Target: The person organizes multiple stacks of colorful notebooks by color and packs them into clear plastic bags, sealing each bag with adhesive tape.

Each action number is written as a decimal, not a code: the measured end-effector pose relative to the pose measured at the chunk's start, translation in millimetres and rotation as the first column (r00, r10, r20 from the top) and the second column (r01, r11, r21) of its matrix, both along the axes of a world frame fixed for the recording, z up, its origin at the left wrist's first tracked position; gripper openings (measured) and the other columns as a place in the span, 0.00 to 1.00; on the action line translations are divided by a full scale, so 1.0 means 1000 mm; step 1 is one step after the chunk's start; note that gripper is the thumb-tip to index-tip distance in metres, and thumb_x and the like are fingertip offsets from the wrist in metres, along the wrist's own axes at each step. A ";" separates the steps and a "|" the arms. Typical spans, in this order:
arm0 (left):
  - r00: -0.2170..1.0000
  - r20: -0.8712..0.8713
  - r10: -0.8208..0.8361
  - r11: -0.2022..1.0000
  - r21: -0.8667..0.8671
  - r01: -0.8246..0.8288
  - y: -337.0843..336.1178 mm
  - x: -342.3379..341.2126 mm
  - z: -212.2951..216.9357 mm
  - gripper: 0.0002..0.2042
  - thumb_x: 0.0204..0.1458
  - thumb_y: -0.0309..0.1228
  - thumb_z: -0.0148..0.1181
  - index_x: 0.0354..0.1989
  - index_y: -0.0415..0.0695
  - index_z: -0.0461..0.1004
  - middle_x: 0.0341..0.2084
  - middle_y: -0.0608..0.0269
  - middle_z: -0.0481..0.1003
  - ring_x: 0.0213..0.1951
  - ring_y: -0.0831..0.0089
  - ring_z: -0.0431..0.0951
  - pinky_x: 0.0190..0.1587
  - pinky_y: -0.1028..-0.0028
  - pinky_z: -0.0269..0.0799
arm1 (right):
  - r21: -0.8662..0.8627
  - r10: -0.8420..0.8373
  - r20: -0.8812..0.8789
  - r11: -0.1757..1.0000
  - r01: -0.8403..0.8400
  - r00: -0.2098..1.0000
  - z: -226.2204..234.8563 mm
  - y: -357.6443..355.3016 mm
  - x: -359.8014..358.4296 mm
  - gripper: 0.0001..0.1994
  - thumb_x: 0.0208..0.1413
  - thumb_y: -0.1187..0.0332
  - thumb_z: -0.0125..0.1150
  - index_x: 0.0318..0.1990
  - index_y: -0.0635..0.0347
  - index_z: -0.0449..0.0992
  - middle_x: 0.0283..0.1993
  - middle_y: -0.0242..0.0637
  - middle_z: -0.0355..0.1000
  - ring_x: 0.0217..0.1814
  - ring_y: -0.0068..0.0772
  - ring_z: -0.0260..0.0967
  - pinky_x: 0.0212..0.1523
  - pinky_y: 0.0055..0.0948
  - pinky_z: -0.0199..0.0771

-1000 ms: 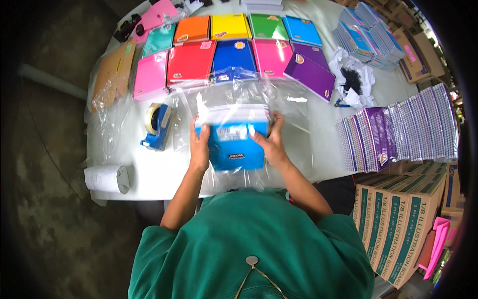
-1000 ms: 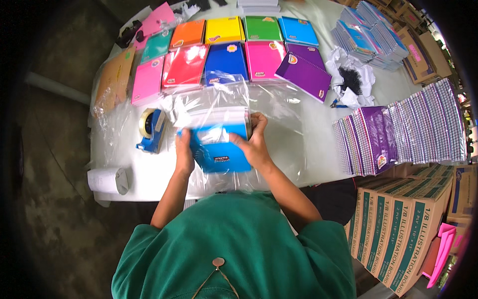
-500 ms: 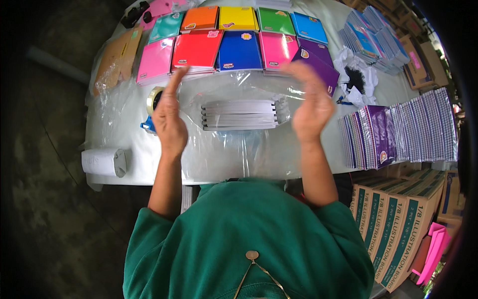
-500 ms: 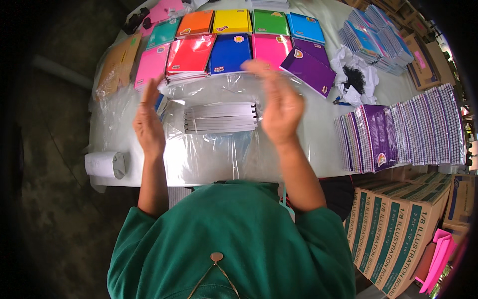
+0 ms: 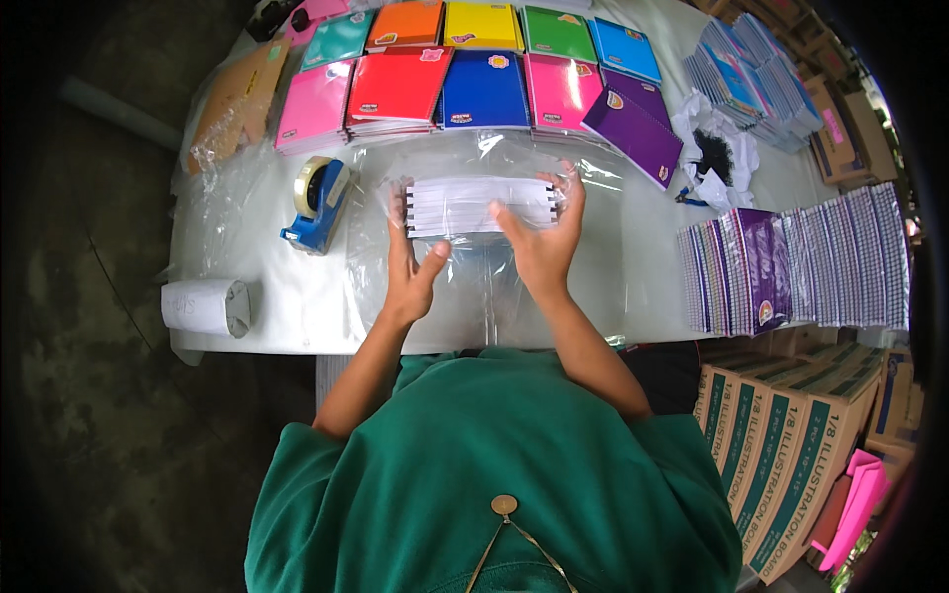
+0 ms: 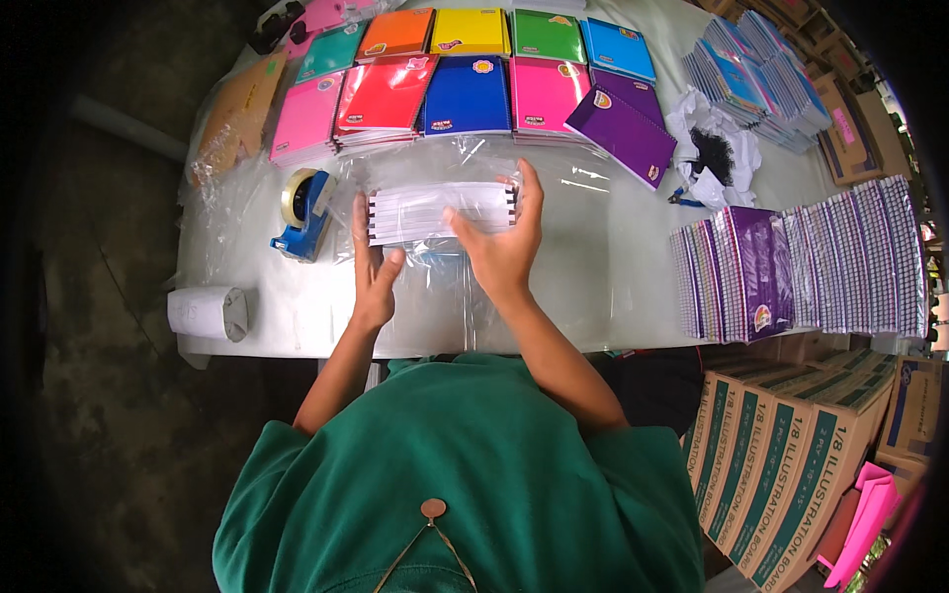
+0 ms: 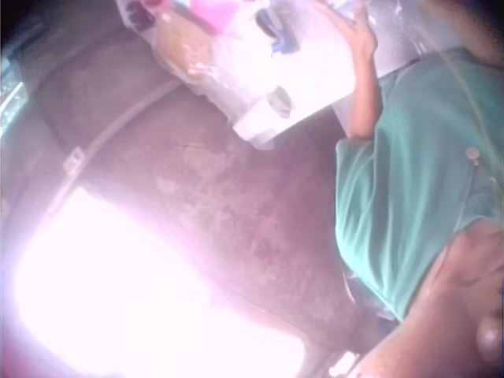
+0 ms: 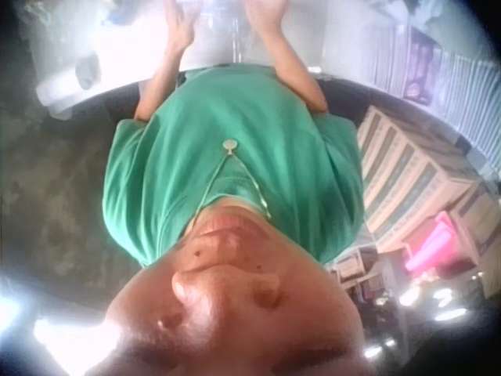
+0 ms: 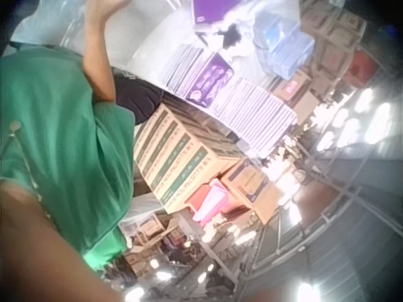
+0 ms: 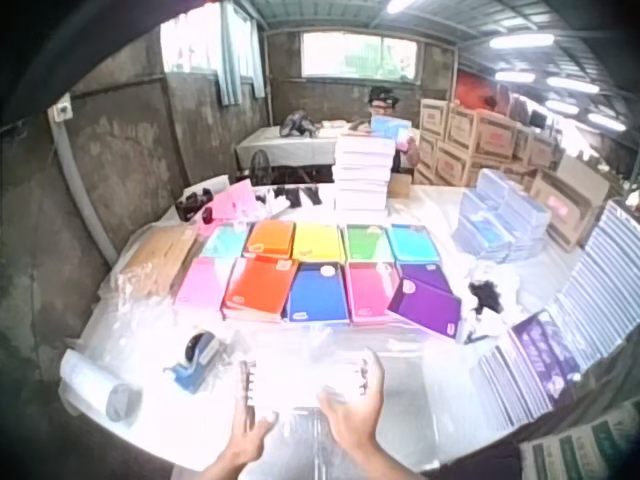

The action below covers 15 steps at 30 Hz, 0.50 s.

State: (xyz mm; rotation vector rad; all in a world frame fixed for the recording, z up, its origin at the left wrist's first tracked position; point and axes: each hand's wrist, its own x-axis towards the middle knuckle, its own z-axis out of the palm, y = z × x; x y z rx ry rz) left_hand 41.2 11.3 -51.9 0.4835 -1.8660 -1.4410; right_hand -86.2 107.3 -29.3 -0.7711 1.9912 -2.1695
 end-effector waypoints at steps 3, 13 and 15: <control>0.990 -0.107 0.093 0.996 0.020 -0.092 0.006 -0.003 -0.001 0.30 0.53 0.33 0.54 0.63 0.38 0.50 0.61 0.47 0.54 0.66 0.58 0.47 0.65 0.63 0.41 | 0.043 -0.084 0.098 0.996 0.080 0.992 0.008 -0.006 -0.002 0.39 0.39 0.73 0.70 0.60 0.61 0.55 0.47 0.42 0.64 0.45 0.31 0.63 0.48 0.30 0.66; 0.895 0.154 0.418 0.566 -0.815 -0.124 0.023 -0.006 0.017 0.15 0.47 0.35 0.61 0.45 0.54 0.76 0.51 0.67 0.71 0.57 0.67 0.63 0.63 0.60 0.35 | 0.132 -0.213 -0.129 0.964 0.229 0.969 -0.007 -0.010 -0.007 0.29 0.49 0.66 0.63 0.59 0.62 0.60 0.48 0.45 0.62 0.48 0.39 0.62 0.52 0.38 0.60; 0.905 0.210 0.370 0.588 -0.807 -0.053 0.024 -0.008 0.026 0.18 0.50 0.41 0.56 0.49 0.49 0.73 0.52 0.64 0.70 0.58 0.67 0.63 0.64 0.58 0.29 | 0.288 -0.210 -0.434 0.889 0.356 0.876 -0.004 0.000 0.005 0.29 0.51 0.63 0.60 0.60 0.61 0.60 0.51 0.47 0.60 0.51 0.42 0.61 0.56 0.42 0.52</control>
